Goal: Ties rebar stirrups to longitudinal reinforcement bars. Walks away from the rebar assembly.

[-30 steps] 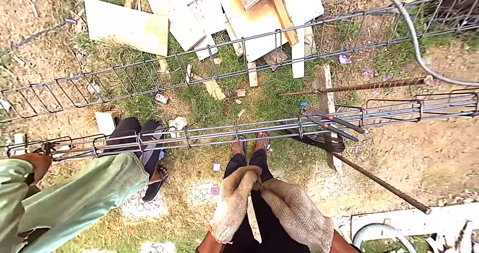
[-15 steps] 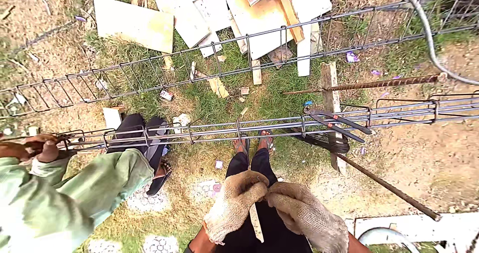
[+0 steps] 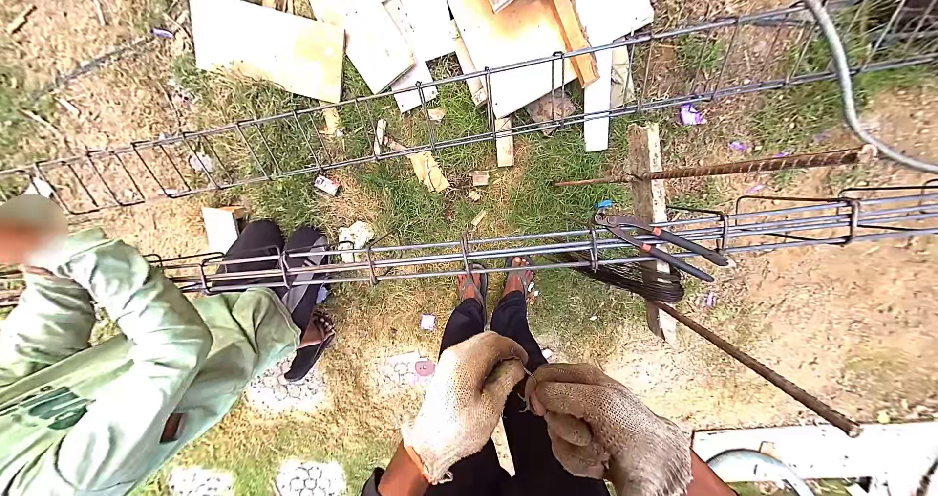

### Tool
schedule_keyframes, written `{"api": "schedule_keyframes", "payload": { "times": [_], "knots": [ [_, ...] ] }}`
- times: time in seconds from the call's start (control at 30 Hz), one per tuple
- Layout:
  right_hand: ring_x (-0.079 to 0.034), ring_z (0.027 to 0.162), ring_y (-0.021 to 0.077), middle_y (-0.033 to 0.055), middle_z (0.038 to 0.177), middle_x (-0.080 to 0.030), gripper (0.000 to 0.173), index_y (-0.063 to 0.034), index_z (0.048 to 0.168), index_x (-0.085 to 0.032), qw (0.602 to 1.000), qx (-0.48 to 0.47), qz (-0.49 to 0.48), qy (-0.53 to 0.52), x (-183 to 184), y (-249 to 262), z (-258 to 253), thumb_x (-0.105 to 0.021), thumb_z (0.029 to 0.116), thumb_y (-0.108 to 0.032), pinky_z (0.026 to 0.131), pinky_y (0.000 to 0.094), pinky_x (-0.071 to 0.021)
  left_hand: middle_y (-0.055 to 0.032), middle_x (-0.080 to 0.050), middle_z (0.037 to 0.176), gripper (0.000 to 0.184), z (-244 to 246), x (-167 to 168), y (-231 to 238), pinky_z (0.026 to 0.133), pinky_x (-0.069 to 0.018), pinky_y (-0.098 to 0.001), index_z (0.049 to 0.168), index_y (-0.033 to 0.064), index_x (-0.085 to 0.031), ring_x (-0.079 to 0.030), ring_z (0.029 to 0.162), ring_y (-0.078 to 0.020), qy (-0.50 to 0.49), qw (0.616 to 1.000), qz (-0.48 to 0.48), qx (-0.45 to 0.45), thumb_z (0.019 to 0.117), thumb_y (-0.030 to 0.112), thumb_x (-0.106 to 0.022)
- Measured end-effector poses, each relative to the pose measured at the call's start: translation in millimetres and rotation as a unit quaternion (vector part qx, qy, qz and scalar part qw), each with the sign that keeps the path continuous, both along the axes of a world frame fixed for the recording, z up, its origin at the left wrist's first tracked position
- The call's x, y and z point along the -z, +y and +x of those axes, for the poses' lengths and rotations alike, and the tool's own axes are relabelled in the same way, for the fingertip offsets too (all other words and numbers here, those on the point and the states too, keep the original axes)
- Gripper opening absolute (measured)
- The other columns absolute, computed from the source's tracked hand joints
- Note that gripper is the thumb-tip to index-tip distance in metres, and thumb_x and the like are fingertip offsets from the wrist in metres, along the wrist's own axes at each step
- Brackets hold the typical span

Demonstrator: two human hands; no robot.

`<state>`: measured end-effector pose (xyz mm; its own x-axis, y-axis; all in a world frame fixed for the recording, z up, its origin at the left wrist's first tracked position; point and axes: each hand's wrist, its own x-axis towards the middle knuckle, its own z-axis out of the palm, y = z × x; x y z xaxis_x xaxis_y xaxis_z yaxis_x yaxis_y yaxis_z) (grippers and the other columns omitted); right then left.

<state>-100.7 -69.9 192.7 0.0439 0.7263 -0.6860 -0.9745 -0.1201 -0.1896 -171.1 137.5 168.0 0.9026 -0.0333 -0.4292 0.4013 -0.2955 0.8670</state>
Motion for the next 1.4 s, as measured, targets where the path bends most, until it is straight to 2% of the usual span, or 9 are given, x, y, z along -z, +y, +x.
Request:
{"api": "schedule_keyframes", "payload": {
  "times": [0.17, 0.4, 0.7, 0.83, 1.0, 1.13, 1.2, 1.3, 1.4],
  "knots": [
    [-0.036, 0.040, 0.0031, -0.0084, 0.054, -0.036, 0.020, -0.0152, 0.093, -0.061, 0.993, 0.063, 0.046, 0.091, -6.5, 14.7, -16.3, -0.046, 0.1035, -0.022, 0.037, 0.0199, -0.0337, 0.0000, -0.074, 0.094, 0.015, -11.6, 12.7, -28.5, 0.088, -0.0585, -0.0321, 0.100, 0.0126, -0.075, -0.070, 0.093, -0.0104, -0.144, 0.972, 0.153, -0.104, 0.0982, 0.020, -0.062],
    [-0.042, 0.045, 0.0086, -0.0010, 0.061, -0.051, 0.023, -0.0082, 0.096, -0.071, 0.972, -0.031, -0.103, -0.207, -5.8, 20.1, -9.3, -0.052, 0.1031, -0.020, 0.040, 0.0256, -0.0357, -0.0056, -0.072, 0.098, 0.035, -7.7, 8.0, -18.5, 0.072, -0.0621, -0.0340, 0.127, -0.0007, -0.060, -0.070, 0.082, -0.0173, 0.050, 0.968, -0.125, -0.212, 0.0940, 0.007, -0.066],
    [-0.055, 0.060, 0.0085, -0.0014, 0.075, -0.062, 0.025, -0.0111, 0.089, -0.071, 0.909, -0.103, -0.147, -0.376, 1.8, 31.2, -13.7, -0.053, 0.1034, -0.021, 0.056, 0.0295, -0.0474, -0.0105, -0.072, 0.090, 0.021, -0.1, -5.9, -12.0, 0.068, -0.0569, -0.0318, 0.102, 0.0007, -0.072, -0.066, 0.076, -0.0170, 0.115, 0.937, -0.207, -0.255, 0.1014, 0.011, -0.054],
    [-0.058, 0.066, 0.0078, -0.0011, 0.077, -0.063, 0.025, -0.0111, 0.088, -0.071, 0.894, -0.121, -0.146, -0.407, 6.0, 26.2, -13.1, -0.054, 0.1033, -0.021, 0.061, 0.0297, -0.0487, -0.0185, -0.073, 0.112, 0.026, -1.2, -4.4, -14.3, 0.085, -0.0598, -0.0386, 0.102, -0.0026, -0.073, -0.071, 0.100, -0.0241, 0.174, 0.880, -0.317, -0.307, 0.0996, 0.015, -0.053],
    [-0.067, 0.072, 0.0104, -0.0023, 0.079, -0.070, 0.026, -0.0178, 0.096, -0.073, 0.788, -0.178, -0.236, -0.539, 6.8, 26.8, -16.0, -0.052, 0.1041, -0.029, 0.062, 0.0376, -0.0562, -0.0207, -0.070, 0.120, 0.043, -1.5, -3.1, -8.8, 0.096, -0.0575, -0.0414, 0.120, -0.0066, -0.067, -0.069, 0.110, -0.0260, 0.180, 0.832, -0.421, -0.314, 0.1091, 0.022, -0.037],
    [-0.069, 0.061, 0.0198, 0.0008, 0.073, -0.070, 0.024, -0.0180, 0.094, -0.075, 0.563, -0.271, -0.357, -0.695, 7.1, 36.0, -22.2, -0.054, 0.0986, -0.027, 0.048, 0.0415, -0.0547, -0.0235, -0.067, 0.127, 0.052, 6.1, -0.8, -13.4, 0.091, -0.0601, -0.0472, 0.149, -0.0028, -0.044, -0.072, 0.105, -0.0323, 0.219, 0.836, -0.370, -0.343, 0.1127, 0.031, -0.028],
    [-0.064, 0.053, 0.0217, 0.0020, 0.064, -0.063, 0.023, -0.0153, 0.084, -0.072, 0.485, -0.290, -0.385, -0.730, 10.8, 39.4, -22.9, -0.055, 0.0964, -0.026, 0.043, 0.0400, -0.0489, -0.0227, -0.072, 0.114, 0.051, 6.3, 0.9, -17.7, 0.085, -0.0623, -0.0484, 0.134, -0.0042, -0.058, -0.073, 0.095, -0.0335, 0.242, 0.850, -0.293, -0.365, 0.1118, 0.032, -0.030],
    [-0.061, 0.051, 0.0228, 0.0025, 0.060, -0.059, 0.022, -0.0138, 0.080, -0.069, 0.452, -0.301, -0.392, -0.743, 12.2, 42.3, -20.5, -0.057, 0.0947, -0.024, 0.042, 0.0391, -0.0469, -0.0173, -0.072, 0.091, 0.046, 4.4, 0.7, -21.0, 0.076, -0.0631, -0.0443, 0.108, -0.0022, -0.068, -0.073, 0.082, -0.0281, 0.226, 0.885, -0.240, -0.330, 0.1094, 0.033, -0.039],
    [-0.063, 0.053, 0.0209, 0.0014, 0.062, -0.060, 0.021, -0.0147, 0.082, -0.069, 0.486, -0.285, -0.384, -0.731, 15.7, 40.8, -21.1, -0.056, 0.0951, -0.024, 0.043, 0.0388, -0.0481, -0.0161, -0.070, 0.093, 0.028, 3.1, 1.1, -22.8, 0.076, -0.0609, -0.0428, 0.113, -0.0022, -0.069, -0.069, 0.082, -0.0260, 0.171, 0.904, -0.261, -0.293, 0.1031, 0.021, -0.056]
  ]
}}
